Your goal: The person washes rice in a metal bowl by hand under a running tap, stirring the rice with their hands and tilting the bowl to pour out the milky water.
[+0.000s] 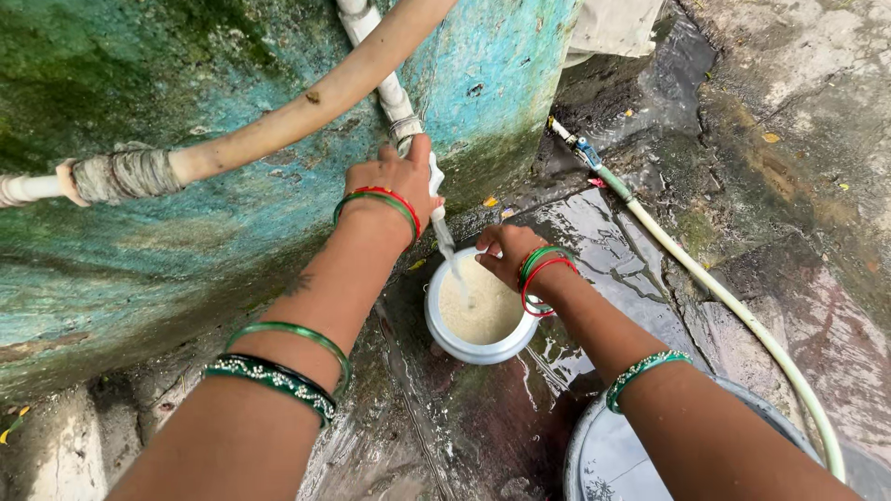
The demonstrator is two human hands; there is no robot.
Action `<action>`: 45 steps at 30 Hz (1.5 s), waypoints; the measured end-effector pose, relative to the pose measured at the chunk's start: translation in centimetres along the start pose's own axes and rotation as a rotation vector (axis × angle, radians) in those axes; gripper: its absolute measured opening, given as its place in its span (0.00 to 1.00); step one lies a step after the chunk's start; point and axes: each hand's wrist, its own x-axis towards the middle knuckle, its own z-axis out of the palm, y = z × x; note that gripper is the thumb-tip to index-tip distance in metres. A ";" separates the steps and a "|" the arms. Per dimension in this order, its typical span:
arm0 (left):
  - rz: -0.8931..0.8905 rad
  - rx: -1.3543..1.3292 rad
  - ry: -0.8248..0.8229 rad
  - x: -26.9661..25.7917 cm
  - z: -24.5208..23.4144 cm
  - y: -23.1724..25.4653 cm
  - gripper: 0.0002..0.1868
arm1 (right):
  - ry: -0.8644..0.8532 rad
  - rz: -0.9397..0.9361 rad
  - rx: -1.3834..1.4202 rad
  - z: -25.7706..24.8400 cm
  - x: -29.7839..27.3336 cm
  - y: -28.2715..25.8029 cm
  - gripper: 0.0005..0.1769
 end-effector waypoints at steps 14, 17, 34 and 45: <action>-0.078 -0.273 0.202 0.1 1.8 1.2 0.33 | -0.009 -0.013 -0.007 1.1 0.1 -0.8 0.16; -0.144 -0.349 0.254 -0.6 1.9 1.7 0.34 | -0.030 -0.037 0.012 1.8 0.1 -0.9 0.16; -0.238 -0.550 0.453 -1.9 3.2 3.0 0.30 | -0.072 0.022 0.024 4.5 -1.2 1.4 0.16; -0.309 -0.526 -0.083 -6.9 17.6 6.3 0.28 | -0.091 0.012 -0.009 7.1 -2.2 2.5 0.16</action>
